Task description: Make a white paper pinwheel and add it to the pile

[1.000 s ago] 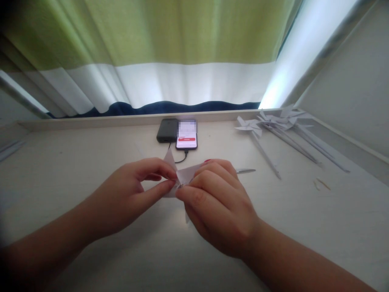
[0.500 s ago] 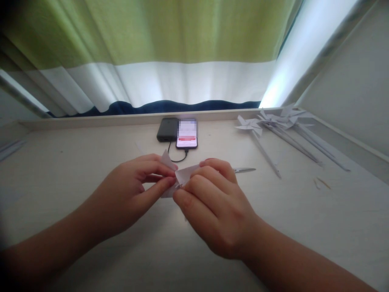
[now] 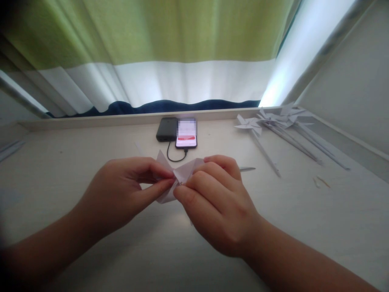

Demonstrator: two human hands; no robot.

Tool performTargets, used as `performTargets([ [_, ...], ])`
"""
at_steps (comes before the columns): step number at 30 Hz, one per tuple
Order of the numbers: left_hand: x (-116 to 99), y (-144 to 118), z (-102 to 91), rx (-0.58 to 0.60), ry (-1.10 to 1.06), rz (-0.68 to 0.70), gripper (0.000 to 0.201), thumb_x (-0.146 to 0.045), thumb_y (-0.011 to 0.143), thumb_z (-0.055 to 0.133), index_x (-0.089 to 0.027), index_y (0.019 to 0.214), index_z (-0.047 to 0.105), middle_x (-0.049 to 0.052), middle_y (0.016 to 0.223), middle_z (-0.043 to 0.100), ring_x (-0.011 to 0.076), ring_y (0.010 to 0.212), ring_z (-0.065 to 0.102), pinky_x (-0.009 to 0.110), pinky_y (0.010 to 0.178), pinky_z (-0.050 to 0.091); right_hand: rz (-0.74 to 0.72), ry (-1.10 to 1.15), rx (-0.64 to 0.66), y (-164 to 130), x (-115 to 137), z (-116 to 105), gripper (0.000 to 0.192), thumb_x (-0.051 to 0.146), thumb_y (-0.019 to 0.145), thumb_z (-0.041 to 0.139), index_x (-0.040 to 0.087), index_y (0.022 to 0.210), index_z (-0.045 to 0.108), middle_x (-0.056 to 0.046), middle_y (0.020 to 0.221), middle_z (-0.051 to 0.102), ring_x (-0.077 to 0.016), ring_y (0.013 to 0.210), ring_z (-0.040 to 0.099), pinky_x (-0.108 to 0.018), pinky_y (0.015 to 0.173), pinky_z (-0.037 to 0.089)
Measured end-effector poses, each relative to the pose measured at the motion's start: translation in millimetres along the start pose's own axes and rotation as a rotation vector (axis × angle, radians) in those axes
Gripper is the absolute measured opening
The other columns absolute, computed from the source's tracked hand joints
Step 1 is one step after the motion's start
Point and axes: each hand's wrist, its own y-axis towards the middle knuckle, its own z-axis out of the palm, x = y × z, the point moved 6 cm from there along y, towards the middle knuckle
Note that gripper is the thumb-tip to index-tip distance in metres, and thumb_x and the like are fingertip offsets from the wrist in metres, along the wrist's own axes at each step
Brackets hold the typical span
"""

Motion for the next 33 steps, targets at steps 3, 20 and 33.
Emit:
performTargets([
  [3,0.9,0.0,0.3,0.002,-0.039,-0.019,0.007,-0.026,0.076,0.063,-0.020,0.074,0.065,0.000,0.072,0.069,0.0140,0.063,0.063,0.024,0.058,0.051,-0.004,0.002,0.005,1.7,0.1,-0.2,0.012,0.010,0.077,0.064,0.020,0.085,0.065,-0.001,0.075,0.062,-0.0166,0.077,0.059,-0.040,0.082,0.046],
  [20,22.5,-1.7,10.7,0.072,-0.454,-0.251,0.055,-0.032,0.070,0.072,-0.022,0.113,0.041,0.003,0.080,0.070,0.0193,0.066,0.068,0.026,0.053,0.053,0.014,0.083,-0.016,8.2,0.6,-3.5,0.016,0.010,0.074,0.069,0.017,0.088,0.067,-0.004,0.086,0.070,-0.0181,0.081,0.063,-0.038,0.078,0.049],
  [33,30.2,4.7,21.4,0.240,-0.741,-0.404,0.052,-0.025,0.065,0.076,-0.016,0.110,0.053,0.007,0.085,0.071,0.0227,0.077,0.069,0.032,0.066,0.053,0.005,0.129,0.009,0.8,-0.8,-3.6,0.024,0.007,0.071,0.070,0.016,0.092,0.067,-0.004,0.093,0.070,-0.0198,0.086,0.064,-0.039,0.083,0.049],
])
